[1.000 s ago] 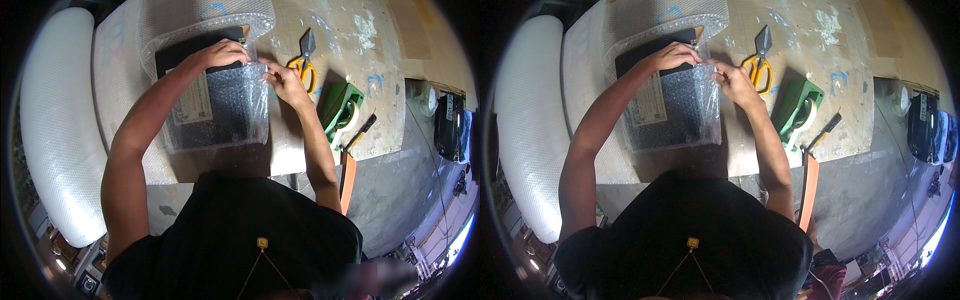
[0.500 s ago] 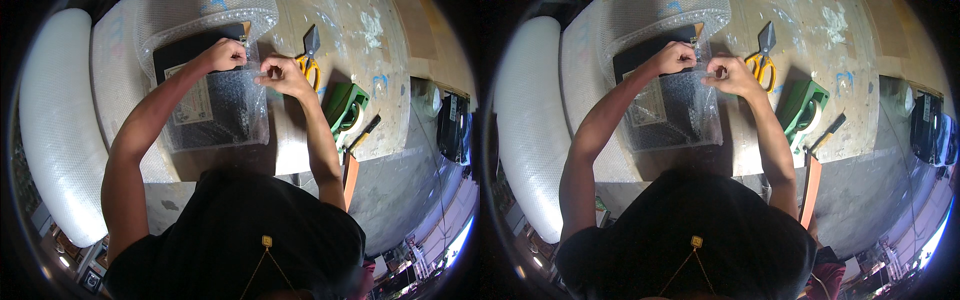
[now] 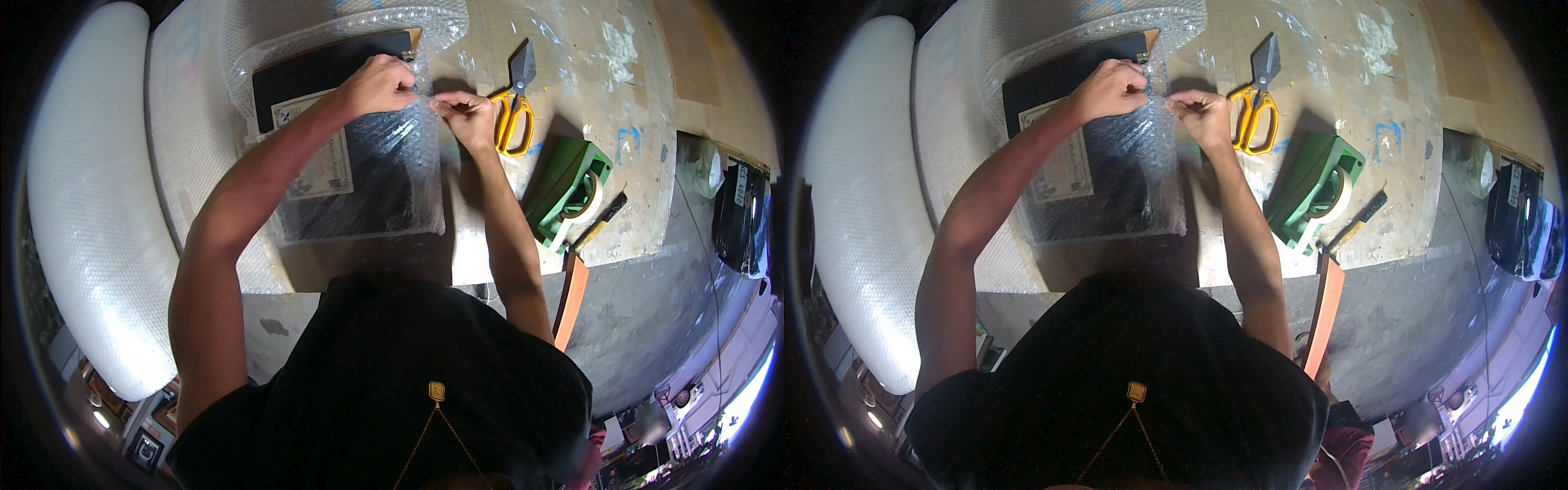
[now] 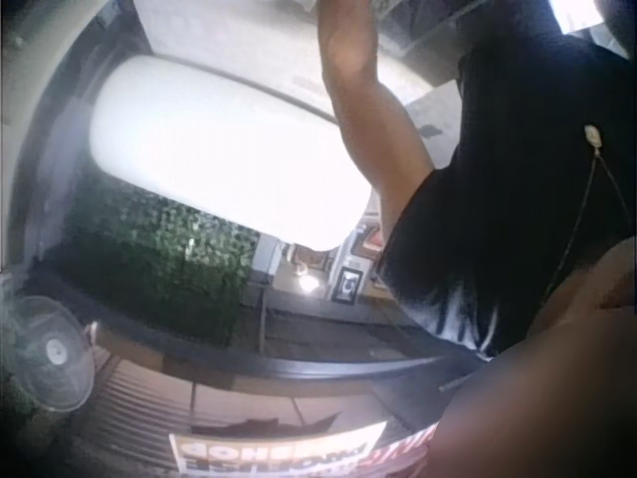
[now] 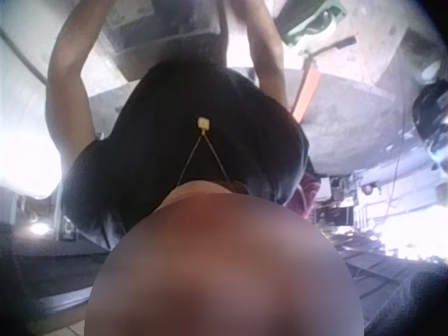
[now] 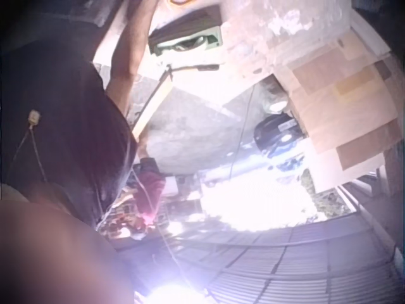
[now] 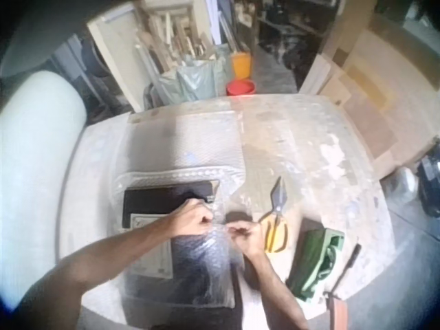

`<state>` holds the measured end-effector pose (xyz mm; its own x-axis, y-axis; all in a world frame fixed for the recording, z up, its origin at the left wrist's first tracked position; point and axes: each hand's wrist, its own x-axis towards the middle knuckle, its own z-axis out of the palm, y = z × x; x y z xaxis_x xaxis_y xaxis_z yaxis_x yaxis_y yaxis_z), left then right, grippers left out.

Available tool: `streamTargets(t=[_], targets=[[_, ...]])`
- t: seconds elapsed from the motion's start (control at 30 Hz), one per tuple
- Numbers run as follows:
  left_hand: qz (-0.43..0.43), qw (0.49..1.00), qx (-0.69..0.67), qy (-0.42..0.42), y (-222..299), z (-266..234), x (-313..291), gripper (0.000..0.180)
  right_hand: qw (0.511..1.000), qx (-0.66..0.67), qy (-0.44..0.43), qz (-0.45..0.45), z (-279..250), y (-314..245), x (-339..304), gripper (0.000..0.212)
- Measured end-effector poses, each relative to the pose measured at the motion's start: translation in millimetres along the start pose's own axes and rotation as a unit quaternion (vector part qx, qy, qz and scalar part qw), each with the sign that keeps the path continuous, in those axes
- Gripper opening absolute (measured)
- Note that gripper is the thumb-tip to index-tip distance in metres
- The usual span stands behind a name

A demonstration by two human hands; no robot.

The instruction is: The person wraps a flat rectangular object in bubble wrap and secures it with tape. They then walk to a nearby area, pick up two framed pictures, and place them on the table.

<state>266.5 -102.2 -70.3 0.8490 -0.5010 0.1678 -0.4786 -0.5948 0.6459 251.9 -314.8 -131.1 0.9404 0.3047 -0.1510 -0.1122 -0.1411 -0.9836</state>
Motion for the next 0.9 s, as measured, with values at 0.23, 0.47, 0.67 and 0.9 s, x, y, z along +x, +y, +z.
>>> streamTargets(t=[0.23,0.47,0.67,0.9], targets=[[-0.115,0.987,0.102,0.044,30.7,17.8,10.0,0.048,0.996,-0.073,0.041,-0.043,4.6,11.9,1.0,0.015],[-0.261,0.949,0.175,-0.029,43.5,18.7,19.5,0.047,0.995,-0.074,0.066,0.017,13.2,2.4,-8.4,0.017],[-0.295,0.919,0.241,-0.099,55.6,20.5,35.6,0.047,0.976,-0.154,0.156,-0.017,17.8,-5.1,-17.6,0.020],[-0.299,0.906,0.270,-0.132,51.4,24.4,35.1,0.050,0.841,-0.243,0.458,-0.155,-59.8,-73.2,-170.1,0.017]])
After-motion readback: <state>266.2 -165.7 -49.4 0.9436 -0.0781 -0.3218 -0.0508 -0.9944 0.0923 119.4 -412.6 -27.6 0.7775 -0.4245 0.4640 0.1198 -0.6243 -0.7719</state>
